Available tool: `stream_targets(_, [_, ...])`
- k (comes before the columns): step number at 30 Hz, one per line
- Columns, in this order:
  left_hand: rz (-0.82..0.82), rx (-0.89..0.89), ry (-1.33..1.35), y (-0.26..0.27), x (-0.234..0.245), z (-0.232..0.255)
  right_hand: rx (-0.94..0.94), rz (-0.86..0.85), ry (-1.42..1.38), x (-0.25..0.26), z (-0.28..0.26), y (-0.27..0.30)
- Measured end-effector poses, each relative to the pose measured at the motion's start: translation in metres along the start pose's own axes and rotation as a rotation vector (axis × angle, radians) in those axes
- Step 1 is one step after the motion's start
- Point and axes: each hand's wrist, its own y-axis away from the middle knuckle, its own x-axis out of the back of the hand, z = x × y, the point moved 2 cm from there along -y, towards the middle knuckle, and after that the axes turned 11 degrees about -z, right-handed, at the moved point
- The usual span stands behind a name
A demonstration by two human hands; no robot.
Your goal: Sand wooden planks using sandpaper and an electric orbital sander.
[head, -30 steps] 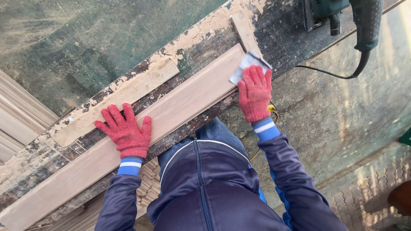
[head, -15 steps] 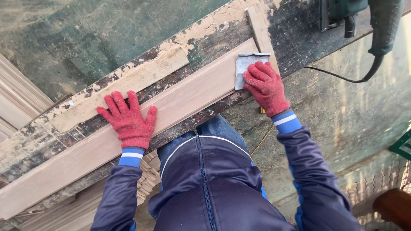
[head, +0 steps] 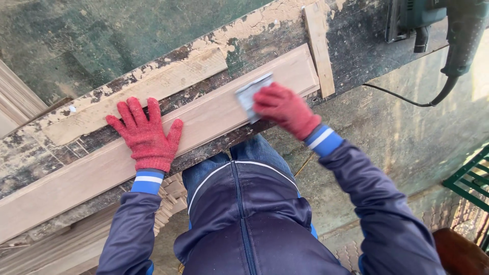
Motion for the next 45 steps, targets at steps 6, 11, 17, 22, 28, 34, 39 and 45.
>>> stream_targets(6, [-0.014, 0.014, 0.01, 0.0, 0.004, 0.004, -0.213, -0.054, 0.278, 0.091, 0.067, 0.058])
stream_targets(11, [-0.006, 0.007, 0.015, -0.001, 0.005, 0.004, -0.063, 0.023, 0.018, 0.028, 0.004, 0.001])
stream_targets(17, [0.007, -0.002, -0.003, -0.001, -0.002, 0.002, 0.007, 0.014, -0.031, 0.018, -0.018, -0.011])
stream_targets(22, [0.031, 0.001, 0.004, 0.001, -0.001, 0.002, -0.247, 0.077, -0.026, 0.08, 0.051, 0.061])
stream_targets(28, [0.027, 0.002, -0.005, 0.001, 0.0, 0.001, -0.579, 0.246, -0.022, 0.061, 0.041, 0.073])
stream_targets(34, [0.015, -0.009, -0.031, 0.0, -0.008, -0.001, -0.85, 0.129, 0.134, 0.06, 0.013, -0.002])
stream_targets(39, [-0.102, 0.048, 0.034, 0.005, -0.018, -0.004, -0.727, 0.219, 0.235, 0.056, 0.009, -0.01])
stream_targets(45, [0.042, -0.001, -0.002, 0.001, -0.001, 0.004, -0.59, 0.266, 0.305, 0.055, 0.005, 0.004])
